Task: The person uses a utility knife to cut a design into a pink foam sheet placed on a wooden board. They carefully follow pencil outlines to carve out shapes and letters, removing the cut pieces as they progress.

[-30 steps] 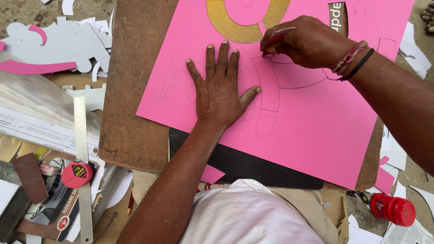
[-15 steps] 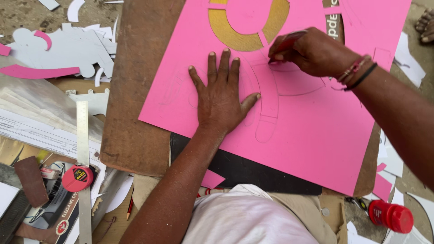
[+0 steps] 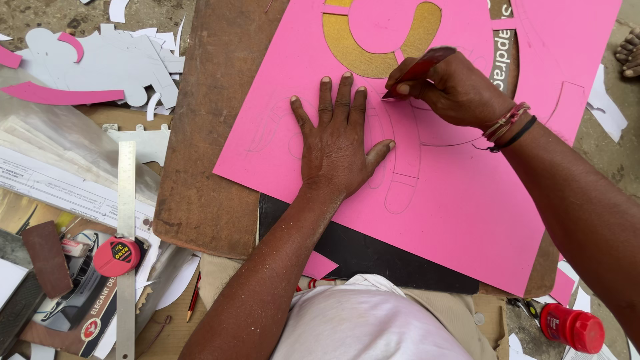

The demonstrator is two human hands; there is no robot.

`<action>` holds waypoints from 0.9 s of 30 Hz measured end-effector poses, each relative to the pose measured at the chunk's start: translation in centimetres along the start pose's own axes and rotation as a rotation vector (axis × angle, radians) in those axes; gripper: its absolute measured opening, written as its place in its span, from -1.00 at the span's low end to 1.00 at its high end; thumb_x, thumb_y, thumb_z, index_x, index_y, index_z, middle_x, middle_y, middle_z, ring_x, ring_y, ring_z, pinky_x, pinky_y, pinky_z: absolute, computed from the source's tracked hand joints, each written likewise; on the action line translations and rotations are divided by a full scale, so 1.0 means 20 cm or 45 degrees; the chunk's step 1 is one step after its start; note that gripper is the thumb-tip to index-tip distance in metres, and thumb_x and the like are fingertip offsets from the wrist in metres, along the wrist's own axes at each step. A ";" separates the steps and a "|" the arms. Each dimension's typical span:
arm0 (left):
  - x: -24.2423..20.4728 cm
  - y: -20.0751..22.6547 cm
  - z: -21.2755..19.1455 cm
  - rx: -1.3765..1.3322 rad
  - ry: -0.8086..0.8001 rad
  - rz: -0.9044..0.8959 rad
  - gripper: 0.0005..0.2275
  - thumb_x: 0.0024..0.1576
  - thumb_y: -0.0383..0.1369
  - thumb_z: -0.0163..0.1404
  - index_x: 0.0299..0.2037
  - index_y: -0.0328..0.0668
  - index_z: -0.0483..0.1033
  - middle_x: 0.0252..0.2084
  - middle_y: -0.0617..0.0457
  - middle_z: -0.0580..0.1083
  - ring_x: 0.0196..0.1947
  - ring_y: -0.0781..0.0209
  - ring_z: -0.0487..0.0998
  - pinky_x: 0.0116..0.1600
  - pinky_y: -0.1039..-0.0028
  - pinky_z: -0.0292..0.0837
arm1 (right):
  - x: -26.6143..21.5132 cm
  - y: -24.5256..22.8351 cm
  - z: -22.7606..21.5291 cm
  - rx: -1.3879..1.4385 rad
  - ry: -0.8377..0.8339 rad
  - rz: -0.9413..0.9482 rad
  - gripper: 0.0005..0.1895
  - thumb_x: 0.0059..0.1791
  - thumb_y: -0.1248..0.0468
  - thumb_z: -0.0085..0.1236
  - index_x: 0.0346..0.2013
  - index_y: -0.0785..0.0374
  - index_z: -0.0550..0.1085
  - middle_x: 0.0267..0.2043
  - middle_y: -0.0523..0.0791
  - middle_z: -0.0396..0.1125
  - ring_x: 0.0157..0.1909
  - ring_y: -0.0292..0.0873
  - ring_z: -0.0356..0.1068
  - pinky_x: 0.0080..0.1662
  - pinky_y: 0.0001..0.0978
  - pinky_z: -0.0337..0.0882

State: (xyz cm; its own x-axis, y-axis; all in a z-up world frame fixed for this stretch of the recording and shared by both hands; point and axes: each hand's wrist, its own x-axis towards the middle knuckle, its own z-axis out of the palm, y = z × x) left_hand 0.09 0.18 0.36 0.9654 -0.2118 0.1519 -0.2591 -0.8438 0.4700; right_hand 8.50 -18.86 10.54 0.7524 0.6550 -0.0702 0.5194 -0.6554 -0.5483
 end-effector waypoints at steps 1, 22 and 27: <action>0.00 0.00 0.00 -0.005 0.002 0.001 -0.16 0.12 0.28 -0.12 0.45 -0.20 0.11 0.55 -0.18 -0.10 0.55 -0.17 -0.26 0.39 -0.50 -0.53 | 0.00 0.00 0.00 -0.034 -0.001 -0.018 -0.82 0.11 0.35 0.08 -0.04 0.34 0.56 -0.09 -0.06 0.52 -0.03 -0.14 0.55 0.06 -0.33 0.56; 0.01 0.00 0.00 0.028 -0.055 -0.014 -0.13 0.10 0.31 -0.14 0.48 -0.16 0.06 0.56 -0.11 -0.12 0.56 -0.12 -0.29 0.41 -0.45 -0.60 | 0.08 -0.08 -0.02 -0.523 -0.187 0.075 -0.84 0.07 0.25 0.14 -0.08 0.12 0.58 -0.16 -0.18 0.55 -0.17 -0.12 0.56 -0.11 -0.21 0.52; 0.00 -0.01 0.02 0.018 -0.035 -0.003 -0.13 0.11 0.32 -0.13 0.47 -0.18 0.10 0.56 -0.13 -0.11 0.56 -0.12 -0.29 0.41 -0.45 -0.58 | 0.05 -0.04 -0.03 -0.515 -0.157 -0.035 -0.83 0.06 0.26 0.15 -0.07 0.15 0.57 -0.13 -0.13 0.54 -0.14 -0.09 0.55 -0.09 -0.21 0.52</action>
State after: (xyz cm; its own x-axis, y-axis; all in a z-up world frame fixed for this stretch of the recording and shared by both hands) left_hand 0.13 0.11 0.00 0.9665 -0.2229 0.1271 -0.2565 -0.8513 0.4577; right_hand 9.04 -17.99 11.37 0.6948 0.6981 -0.1730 0.6741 -0.7160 -0.1818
